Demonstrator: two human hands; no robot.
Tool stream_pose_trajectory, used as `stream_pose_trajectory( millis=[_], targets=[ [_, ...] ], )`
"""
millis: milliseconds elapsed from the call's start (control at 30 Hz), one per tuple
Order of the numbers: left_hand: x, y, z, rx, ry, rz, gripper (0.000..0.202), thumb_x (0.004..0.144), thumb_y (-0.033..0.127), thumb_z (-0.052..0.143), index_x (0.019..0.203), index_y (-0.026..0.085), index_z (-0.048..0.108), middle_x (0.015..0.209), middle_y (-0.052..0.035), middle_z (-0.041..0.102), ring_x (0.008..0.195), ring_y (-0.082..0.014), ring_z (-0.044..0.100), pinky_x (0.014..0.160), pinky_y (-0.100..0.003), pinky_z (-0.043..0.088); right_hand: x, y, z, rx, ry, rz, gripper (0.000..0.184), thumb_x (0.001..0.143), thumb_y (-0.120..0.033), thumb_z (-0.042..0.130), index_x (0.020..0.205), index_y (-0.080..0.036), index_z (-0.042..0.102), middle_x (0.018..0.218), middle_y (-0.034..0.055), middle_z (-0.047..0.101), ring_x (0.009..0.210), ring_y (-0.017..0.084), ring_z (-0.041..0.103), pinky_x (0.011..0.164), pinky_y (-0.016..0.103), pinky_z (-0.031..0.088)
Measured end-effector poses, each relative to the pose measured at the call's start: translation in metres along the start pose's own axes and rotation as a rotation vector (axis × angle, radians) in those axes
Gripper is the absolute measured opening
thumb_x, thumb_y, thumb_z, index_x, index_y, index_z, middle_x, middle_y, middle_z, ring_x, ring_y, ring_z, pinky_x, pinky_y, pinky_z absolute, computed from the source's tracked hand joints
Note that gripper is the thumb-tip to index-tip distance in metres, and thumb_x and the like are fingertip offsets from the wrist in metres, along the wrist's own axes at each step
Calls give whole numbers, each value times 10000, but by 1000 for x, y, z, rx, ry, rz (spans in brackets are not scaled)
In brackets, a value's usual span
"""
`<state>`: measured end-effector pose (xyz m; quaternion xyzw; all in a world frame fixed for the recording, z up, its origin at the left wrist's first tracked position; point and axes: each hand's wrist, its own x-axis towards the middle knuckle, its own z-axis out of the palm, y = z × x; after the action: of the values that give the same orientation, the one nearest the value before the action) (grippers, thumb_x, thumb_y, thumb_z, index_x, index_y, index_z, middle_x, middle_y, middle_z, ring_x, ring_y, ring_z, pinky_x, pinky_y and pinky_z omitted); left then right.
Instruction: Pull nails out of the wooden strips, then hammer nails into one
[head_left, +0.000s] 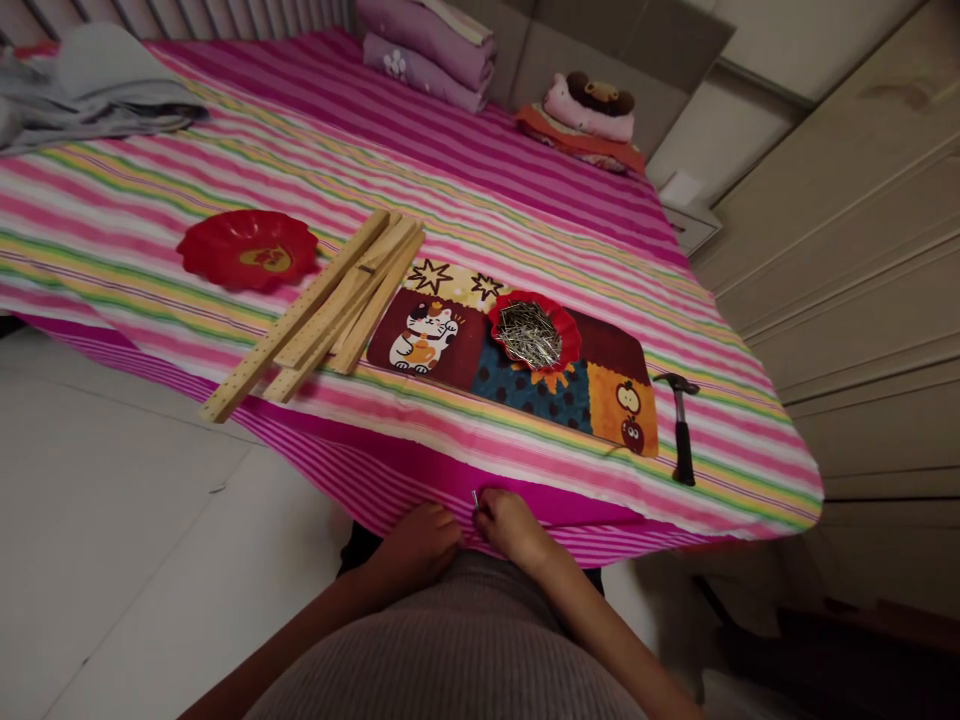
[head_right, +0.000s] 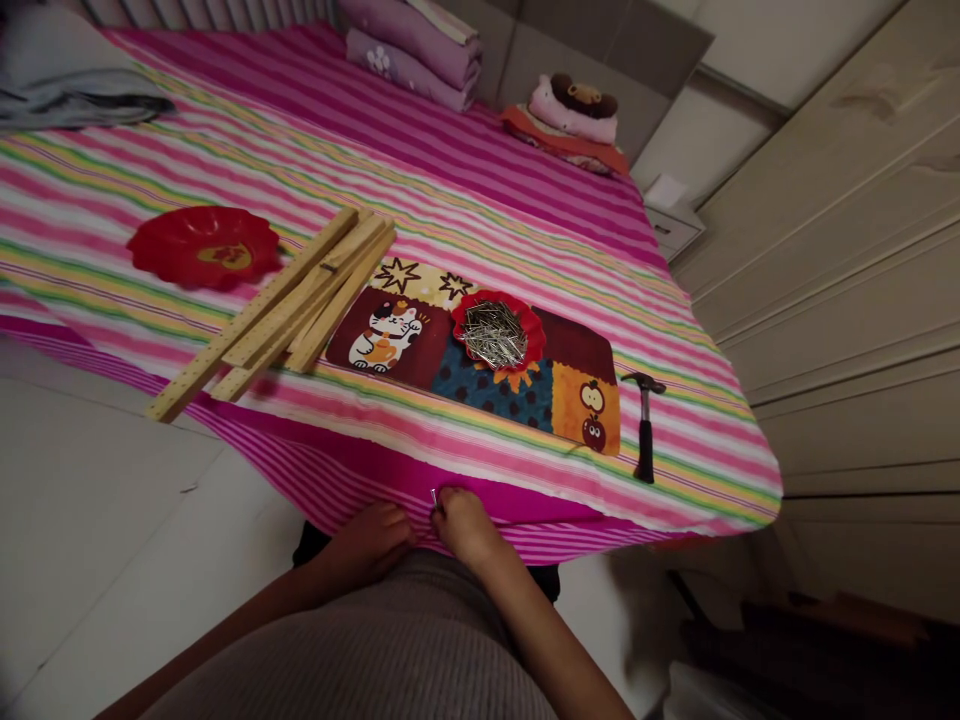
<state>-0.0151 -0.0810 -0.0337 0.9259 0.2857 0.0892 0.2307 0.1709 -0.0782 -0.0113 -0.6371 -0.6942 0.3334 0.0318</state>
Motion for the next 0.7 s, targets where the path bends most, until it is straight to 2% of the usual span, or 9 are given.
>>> stream_pose_trajectory(
  millis=[100, 200, 333, 433, 500, 533, 600, 633, 700],
  targets=[
    [-1, -1, 4, 3, 5, -1, 188, 911, 187, 477, 766, 163, 595, 782, -32, 612, 755, -173, 523, 671, -290, 348, -1, -2, 3, 1, 39, -10, 132, 729, -57, 529, 675, -171, 569, 689, 36, 616, 657, 157, 548, 620, 248, 377],
    [-3, -4, 10, -23, 44, 12, 143, 889, 167, 500, 771, 171, 579, 805, -24, 621, 758, -168, 520, 663, -286, 340, -2, -5, -15, 23, 108, -44, 142, 733, -73, 511, 653, -184, 550, 606, -19, 575, 570, 122, 519, 547, 207, 361],
    [-4, -8, 17, -25, 79, 9, 144, 872, 137, 496, 748, 181, 554, 804, -12, 626, 733, -156, 511, 643, -285, 315, 18, -12, -87, 18, 313, -97, 144, 803, -165, 475, 685, -193, 553, 606, -30, 559, 583, 123, 523, 550, 202, 379],
    [-4, -10, 20, -26, 100, 4, 154, 875, 130, 480, 744, 183, 542, 799, -10, 629, 727, -156, 510, 641, -291, 303, 46, -19, -154, -36, 518, -104, 136, 835, -212, 471, 809, -176, 600, 739, 35, 608, 702, 177, 552, 683, 280, 422],
    [-5, -11, 23, -42, 113, 6, 149, 881, 137, 475, 756, 185, 541, 798, -8, 629, 732, -157, 512, 644, -290, 301, 61, -24, -182, -70, 640, -105, 166, 823, -229, 514, 925, -146, 617, 914, 115, 626, 842, 239, 558, 791, 359, 425],
    [-6, -11, 24, -50, 119, 5, 147, 883, 138, 472, 761, 185, 541, 799, -9, 629, 735, -157, 513, 645, -289, 301, 64, -27, -186, -89, 707, -122, 220, 813, -230, 541, 997, -132, 612, 1012, 151, 614, 924, 269, 546, 844, 395, 415],
    [-7, -11, 26, -60, 131, -8, 146, 886, 139, 467, 770, 184, 543, 802, -12, 627, 743, -157, 517, 649, -286, 303, 62, -32, -171, -110, 806, -218, 294, 814, -226, 562, 1088, -122, 587, 1133, 184, 578, 1032, 298, 513, 906, 426, 401],
    [-7, -12, 27, -63, 137, -16, 142, 886, 142, 471, 773, 182, 545, 804, -12, 627, 747, -156, 518, 651, -284, 304, 57, -33, -153, -79, 800, -293, 261, 842, -222, 533, 1081, -132, 585, 1113, 171, 584, 1029, 284, 518, 899, 410, 415],
    [-7, -12, 28, -65, 142, -26, 128, 884, 148, 484, 782, 182, 553, 807, -10, 626, 759, -155, 522, 659, -280, 308, 41, -30, -103, 27, 666, -435, 164, 888, -193, 467, 991, -160, 590, 943, 112, 609, 907, 231, 551, 810, 343, 455]
  ],
)
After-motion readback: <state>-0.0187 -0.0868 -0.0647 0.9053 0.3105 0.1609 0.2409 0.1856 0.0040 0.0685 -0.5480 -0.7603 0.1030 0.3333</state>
